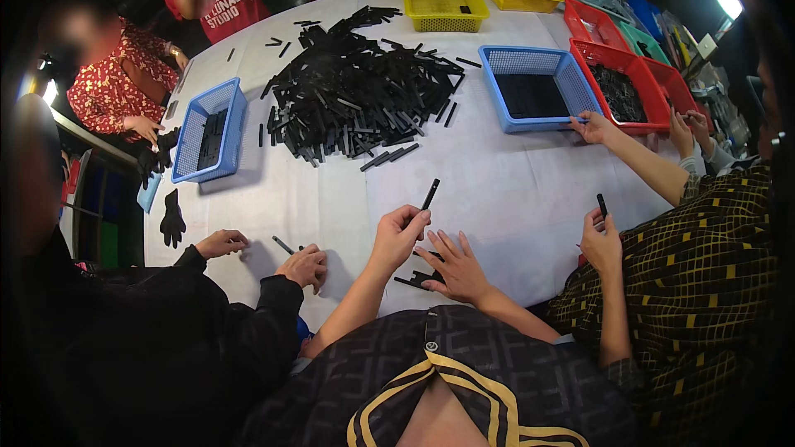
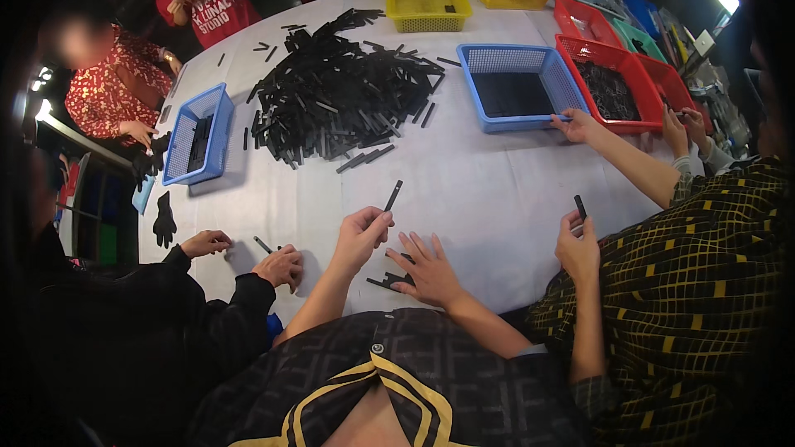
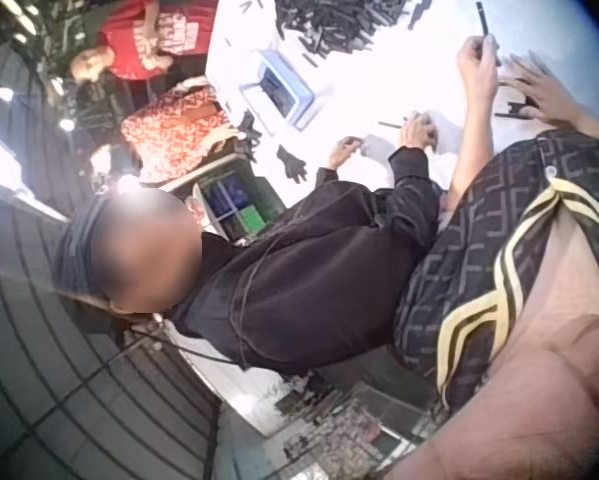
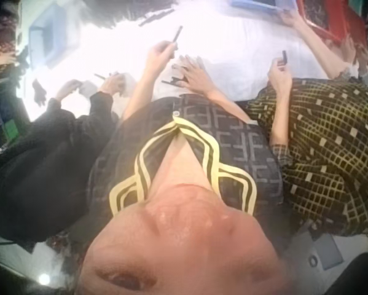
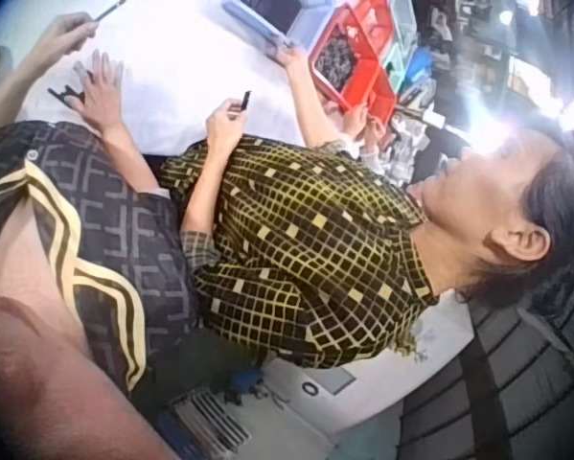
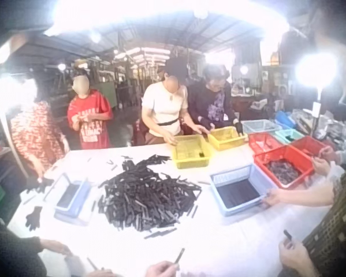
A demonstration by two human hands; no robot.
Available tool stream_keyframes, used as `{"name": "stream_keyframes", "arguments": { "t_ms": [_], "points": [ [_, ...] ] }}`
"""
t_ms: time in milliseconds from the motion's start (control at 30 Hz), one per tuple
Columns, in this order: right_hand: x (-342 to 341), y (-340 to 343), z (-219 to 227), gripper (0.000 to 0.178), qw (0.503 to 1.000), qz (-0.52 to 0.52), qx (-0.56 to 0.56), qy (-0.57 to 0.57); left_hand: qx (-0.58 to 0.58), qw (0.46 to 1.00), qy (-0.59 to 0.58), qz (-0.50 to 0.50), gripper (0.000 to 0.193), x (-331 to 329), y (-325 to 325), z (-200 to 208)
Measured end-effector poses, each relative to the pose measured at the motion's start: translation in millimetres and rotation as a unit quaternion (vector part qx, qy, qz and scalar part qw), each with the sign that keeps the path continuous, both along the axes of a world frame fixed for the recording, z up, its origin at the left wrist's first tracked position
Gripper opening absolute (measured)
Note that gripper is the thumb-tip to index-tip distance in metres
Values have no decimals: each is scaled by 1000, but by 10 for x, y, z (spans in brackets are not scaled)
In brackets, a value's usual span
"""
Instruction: The person repeatedly picks up small black plastic pieces from a large pile on a white table and joins them together by hand. The person places the assembled pieces into a blue basket. Other people around the table perform the same task.
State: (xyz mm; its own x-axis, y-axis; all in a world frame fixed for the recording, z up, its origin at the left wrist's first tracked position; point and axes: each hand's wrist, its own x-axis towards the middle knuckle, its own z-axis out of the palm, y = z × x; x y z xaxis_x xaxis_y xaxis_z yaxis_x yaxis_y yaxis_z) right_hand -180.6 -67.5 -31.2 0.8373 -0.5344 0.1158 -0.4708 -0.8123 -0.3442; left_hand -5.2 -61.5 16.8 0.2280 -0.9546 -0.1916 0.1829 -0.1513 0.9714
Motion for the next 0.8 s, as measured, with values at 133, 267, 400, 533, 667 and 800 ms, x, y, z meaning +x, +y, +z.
{"name": "stream_keyframes", "arguments": {
  "t_ms": [133, 267, 400, 533, 667, 800],
  "points": [
    [76, -261, 161, 47, 938, -188, 97, -275, -6, 1000, -15, -26, 23, 5, 23, 227],
    [244, -376, 682, 34, 802, -185, 349, -449, -56, 996, -54, -44, 19, -63, 54, 372],
    [421, -265, 877, 21, 723, -202, 453, -481, -106, 975, -192, -44, 12, -116, 103, 425],
    [428, -318, 809, 23, 645, -267, 496, -517, -111, 964, -235, -48, 14, -146, 92, 495],
    [333, -516, 753, 32, 652, -312, 462, -514, -53, 979, -179, -82, 20, -211, 28, 400],
    [246, -605, 716, 38, 605, -329, 474, -549, -8, 994, -47, -98, 24, -240, -26, 327]
  ]
}}
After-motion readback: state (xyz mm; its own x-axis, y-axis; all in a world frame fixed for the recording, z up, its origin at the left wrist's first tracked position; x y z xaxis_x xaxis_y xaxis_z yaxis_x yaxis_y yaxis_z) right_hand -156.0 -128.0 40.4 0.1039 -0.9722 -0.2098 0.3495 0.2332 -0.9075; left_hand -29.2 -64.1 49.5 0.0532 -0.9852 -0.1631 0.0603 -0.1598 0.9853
